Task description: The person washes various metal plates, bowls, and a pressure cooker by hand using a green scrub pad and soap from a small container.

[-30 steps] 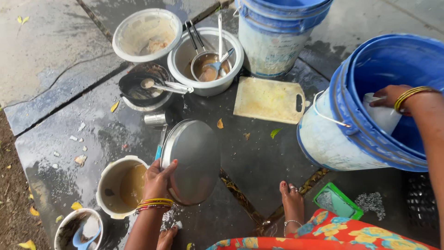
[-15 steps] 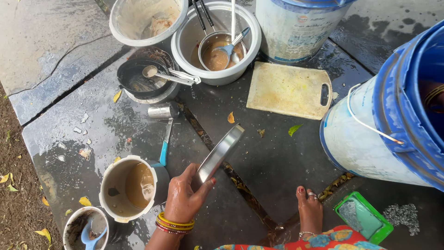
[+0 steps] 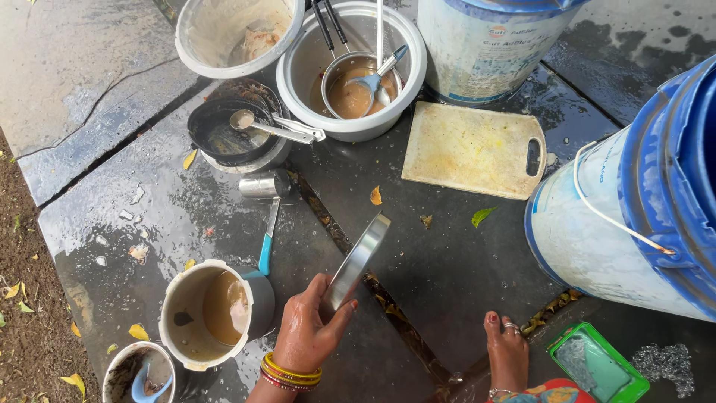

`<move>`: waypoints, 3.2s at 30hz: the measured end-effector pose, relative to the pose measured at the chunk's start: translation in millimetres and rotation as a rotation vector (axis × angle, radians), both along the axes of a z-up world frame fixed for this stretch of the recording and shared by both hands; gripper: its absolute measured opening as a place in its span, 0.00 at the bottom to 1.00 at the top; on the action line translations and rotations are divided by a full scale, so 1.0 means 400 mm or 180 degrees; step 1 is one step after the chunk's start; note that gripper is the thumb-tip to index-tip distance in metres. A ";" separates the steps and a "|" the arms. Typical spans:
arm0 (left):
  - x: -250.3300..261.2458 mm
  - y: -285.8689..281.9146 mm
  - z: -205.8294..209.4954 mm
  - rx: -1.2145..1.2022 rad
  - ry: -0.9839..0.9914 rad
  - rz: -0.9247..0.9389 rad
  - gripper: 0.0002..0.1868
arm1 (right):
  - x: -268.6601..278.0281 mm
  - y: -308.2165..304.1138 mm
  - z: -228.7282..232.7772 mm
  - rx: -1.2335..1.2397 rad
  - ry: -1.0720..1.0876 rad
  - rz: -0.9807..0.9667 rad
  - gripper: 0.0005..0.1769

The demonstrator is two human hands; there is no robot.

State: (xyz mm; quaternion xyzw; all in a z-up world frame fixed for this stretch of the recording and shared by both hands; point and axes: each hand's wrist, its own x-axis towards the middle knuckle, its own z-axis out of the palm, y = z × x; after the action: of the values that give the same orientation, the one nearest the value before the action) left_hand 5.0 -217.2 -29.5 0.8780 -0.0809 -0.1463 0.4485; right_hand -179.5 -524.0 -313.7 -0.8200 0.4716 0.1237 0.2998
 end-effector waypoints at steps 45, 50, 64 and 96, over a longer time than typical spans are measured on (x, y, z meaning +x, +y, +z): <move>-0.063 0.088 -0.377 0.2122 -0.1648 -0.1590 0.22 | 0.387 0.153 0.732 -0.0732 0.0034 0.5294 0.26; -0.086 0.141 -0.369 0.2020 -0.1656 -0.1247 0.21 | 0.464 -0.032 0.397 -0.1172 0.0071 0.4379 0.27; -0.145 0.107 -0.278 0.2013 -0.1889 -0.1909 0.21 | 0.583 0.149 0.287 0.1608 -0.2488 0.1014 0.22; -0.075 -0.035 -0.178 0.3236 -0.1838 -0.1926 0.35 | 0.572 0.379 0.190 0.4633 -0.2916 -0.0543 0.17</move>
State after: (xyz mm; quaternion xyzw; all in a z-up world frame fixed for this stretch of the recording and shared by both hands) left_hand -24.9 -231.3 -100.6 0.9229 -0.3621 -0.0444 -0.1228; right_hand 49.3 -372.5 -237.6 -0.3549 0.1677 0.0293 0.9193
